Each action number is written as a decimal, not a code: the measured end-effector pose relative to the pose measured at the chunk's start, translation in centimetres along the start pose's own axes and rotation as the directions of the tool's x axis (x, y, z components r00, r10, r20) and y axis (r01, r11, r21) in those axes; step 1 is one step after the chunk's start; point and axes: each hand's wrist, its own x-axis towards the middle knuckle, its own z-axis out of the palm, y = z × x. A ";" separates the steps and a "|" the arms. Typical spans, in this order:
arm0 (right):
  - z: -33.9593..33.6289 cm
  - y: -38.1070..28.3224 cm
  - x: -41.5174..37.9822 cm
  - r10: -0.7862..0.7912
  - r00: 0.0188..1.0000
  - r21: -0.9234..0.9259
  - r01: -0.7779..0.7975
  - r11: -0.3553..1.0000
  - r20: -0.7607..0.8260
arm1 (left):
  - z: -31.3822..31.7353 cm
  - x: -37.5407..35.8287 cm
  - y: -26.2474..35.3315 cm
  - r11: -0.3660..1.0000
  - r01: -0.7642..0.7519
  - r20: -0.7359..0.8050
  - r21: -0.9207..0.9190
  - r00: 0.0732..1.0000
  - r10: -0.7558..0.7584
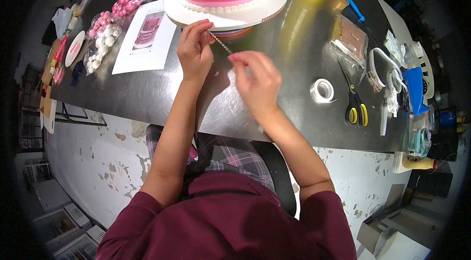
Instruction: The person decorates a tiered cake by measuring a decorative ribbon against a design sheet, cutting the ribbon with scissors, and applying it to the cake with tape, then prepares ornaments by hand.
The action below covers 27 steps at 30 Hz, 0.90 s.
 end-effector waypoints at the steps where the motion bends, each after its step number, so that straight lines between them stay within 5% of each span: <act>1: -0.4 0.3 0.6 0.024 1.000 -0.016 -0.024 1.000 -0.002 | -0.1 0.0 0.1 1.000 0.015 0.005 0.002 1.000 -0.015; 9: -0.9 3.8 3.4 0.205 0.978 -0.046 -0.203 0.978 0.036 | 0.2 0.0 0.7 0.997 0.010 -0.011 0.078 1.000 -0.009; 27: -0.1 5.6 4.0 0.222 0.975 -0.034 -0.222 0.974 0.004 | 0.9 0.1 -0.4 0.989 -0.077 -0.049 0.123 0.995 0.083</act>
